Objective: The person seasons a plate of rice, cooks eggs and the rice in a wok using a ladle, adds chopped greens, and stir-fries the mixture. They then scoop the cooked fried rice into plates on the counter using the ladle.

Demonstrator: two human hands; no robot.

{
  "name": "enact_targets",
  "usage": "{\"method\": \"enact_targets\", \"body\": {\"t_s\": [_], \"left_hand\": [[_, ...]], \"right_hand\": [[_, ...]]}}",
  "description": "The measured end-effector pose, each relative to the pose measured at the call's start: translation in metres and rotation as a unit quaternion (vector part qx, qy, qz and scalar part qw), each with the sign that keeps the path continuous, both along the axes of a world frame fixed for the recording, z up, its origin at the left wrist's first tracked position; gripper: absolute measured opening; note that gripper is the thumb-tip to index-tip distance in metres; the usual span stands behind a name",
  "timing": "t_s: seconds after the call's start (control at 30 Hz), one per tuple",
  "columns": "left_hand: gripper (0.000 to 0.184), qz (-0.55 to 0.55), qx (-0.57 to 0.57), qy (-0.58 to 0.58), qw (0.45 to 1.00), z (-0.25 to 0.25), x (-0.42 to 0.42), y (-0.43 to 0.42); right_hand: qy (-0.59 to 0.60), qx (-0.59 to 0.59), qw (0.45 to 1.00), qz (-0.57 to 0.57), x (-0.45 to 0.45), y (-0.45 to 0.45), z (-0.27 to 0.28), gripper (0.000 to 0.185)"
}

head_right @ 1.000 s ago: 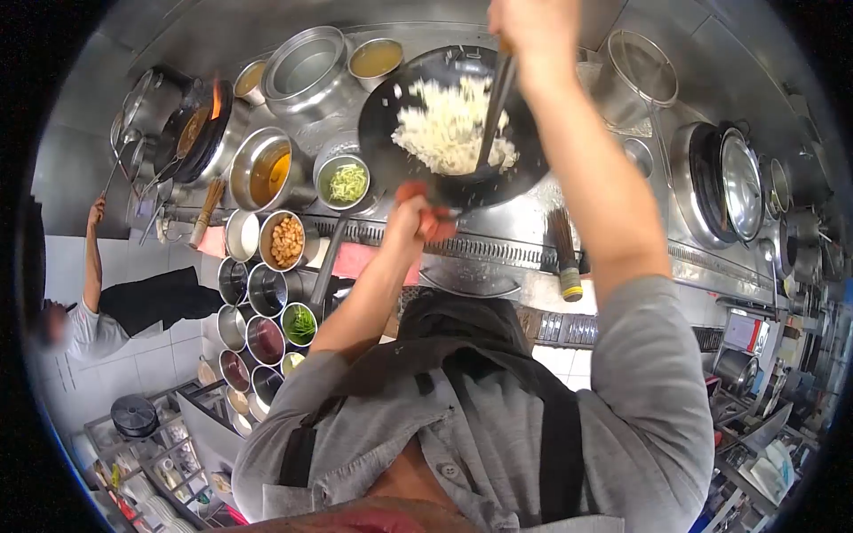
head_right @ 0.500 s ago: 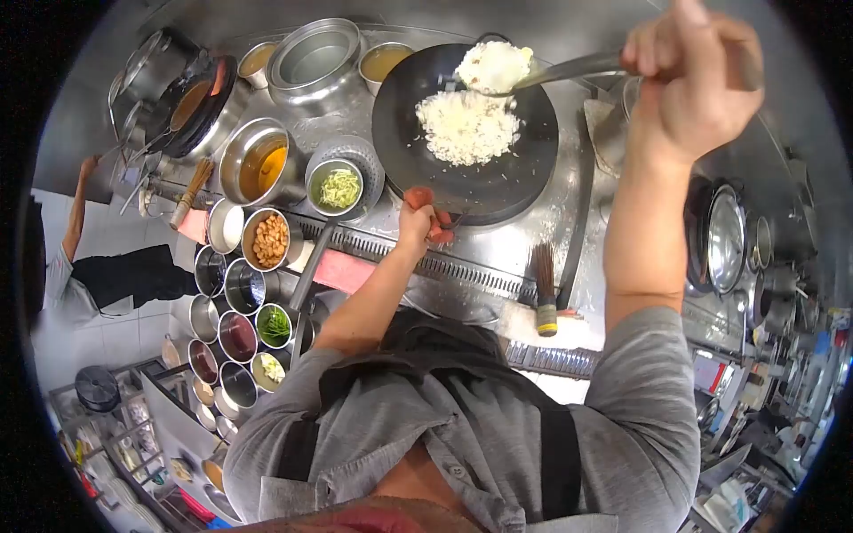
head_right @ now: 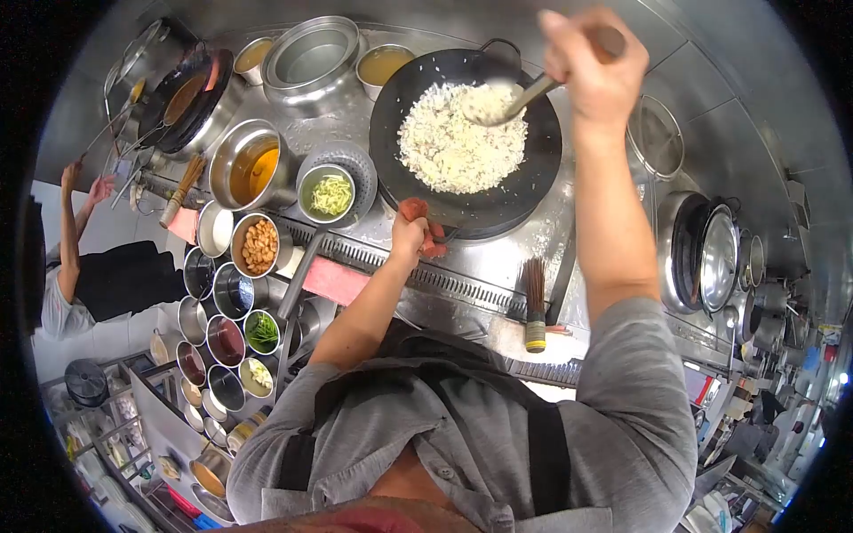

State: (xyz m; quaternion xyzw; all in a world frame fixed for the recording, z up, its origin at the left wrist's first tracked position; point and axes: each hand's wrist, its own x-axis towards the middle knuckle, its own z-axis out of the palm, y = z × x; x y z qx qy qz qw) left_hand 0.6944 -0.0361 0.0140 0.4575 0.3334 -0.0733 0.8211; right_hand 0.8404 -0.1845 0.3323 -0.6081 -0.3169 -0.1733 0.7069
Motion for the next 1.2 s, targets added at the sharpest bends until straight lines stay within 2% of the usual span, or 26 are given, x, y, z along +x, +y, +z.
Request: {"method": "enact_targets", "body": {"t_s": [0.03,0.07,0.1,0.17,0.23,0.33,0.37,0.47,0.5,0.57,0.6,0.67,0.7,0.73,0.8,0.83,0.87,0.93,1.0,1.03,1.13,1.2], "left_hand": [[0.052,0.001,0.004,-0.004,1.0,-0.004,0.001,-0.001],[0.052,0.002,0.009,-0.009,1.0,-0.007,0.001,-0.001],[0.052,0.001,0.01,-0.008,1.0,-0.008,-0.001,-0.002],[0.051,-0.02,0.021,-0.022,0.999,-0.008,0.001,0.001],[0.05,-0.013,0.032,-0.028,0.999,-0.017,-0.001,-0.001],[0.049,-0.014,0.028,-0.02,0.999,-0.003,0.0,0.002],[0.049,-0.012,0.031,-0.017,0.999,-0.003,0.0,0.001],[0.05,-0.011,0.037,-0.012,0.999,-0.008,0.0,0.0],[0.051,-0.009,0.042,-0.009,0.999,-0.011,0.001,0.0],[0.051,-0.023,0.056,-0.01,0.998,-0.014,0.0,0.004],[0.052,-0.038,0.068,-0.014,0.997,-0.015,0.001,0.004],[0.051,-0.018,0.07,-0.027,0.997,-0.012,0.003,0.001],[0.051,0.003,0.071,-0.032,0.997,-0.012,0.0,0.0],[0.051,0.003,0.071,-0.031,0.997,-0.015,0.001,0.0],[0.048,0.013,0.072,-0.028,0.997,-0.02,0.001,-0.001],[0.048,0.01,0.072,-0.028,0.997,-0.016,-0.001,-0.003],[0.047,0.006,0.077,-0.025,0.997,-0.006,-0.001,-0.003],[0.046,0.006,0.086,-0.023,0.996,0.004,0.002,0.002],[0.045,-0.02,0.089,-0.007,0.996,0.0,-0.001,0.004],[0.044,-0.016,0.083,-0.008,0.996,0.005,-0.002,0.003],[0.046,-0.036,0.086,-0.008,0.996,-0.004,-0.001,0.007],[0.048,-0.039,0.081,-0.006,0.996,0.0,-0.001,0.005]], "right_hand": [[0.013,0.06,0.998,0.007,0.016,-0.009,-0.017,0.022],[0.057,0.062,0.989,-0.126,0.02,-0.001,-0.037,0.02],[0.087,0.087,0.987,-0.106,0.028,0.0,-0.05,0.02],[0.114,0.118,0.983,-0.084,0.026,0.011,-0.042,0.019],[0.112,0.062,0.988,-0.087,0.019,0.021,-0.023,0.021],[0.063,0.071,0.995,-0.033,-0.019,0.018,0.003,0.021],[0.046,0.074,0.996,-0.029,-0.028,0.016,0.0,0.022],[0.068,0.033,0.997,-0.005,-0.011,0.023,-0.079,0.022],[0.066,0.033,0.997,-0.005,-0.002,0.024,-0.077,0.022],[-0.032,-0.114,0.988,-0.104,0.004,0.03,-0.067,0.02],[-0.033,-0.113,0.987,-0.107,0.001,0.026,-0.06,0.02],[0.04,-0.048,0.991,-0.118,-0.019,0.024,-0.02,0.017],[0.011,-0.007,0.994,-0.113,-0.026,0.022,-0.01,0.019],[-0.017,0.055,0.997,-0.045,-0.022,0.014,-0.012,0.016],[0.001,0.07,0.997,-0.033,-0.017,0.015,-0.036,0.015],[-0.015,0.019,0.998,-0.065,0.001,0.02,-0.068,0.015],[0.04,0.052,0.997,-0.028,0.005,0.026,-0.092,0.015],[-0.056,-0.096,0.988,-0.108,-0.006,0.031,-0.075,0.019],[-0.01,-0.048,0.993,-0.109,-0.013,0.023,-0.05,0.02],[0.058,-0.034,0.99,-0.125,-0.033,0.018,-0.024,0.019],[0.058,0.01,0.998,-0.022,-0.054,-0.014,-0.01,0.016],[0.033,-0.065,0.992,-0.099,-0.044,0.002,-0.079,0.017]]}}
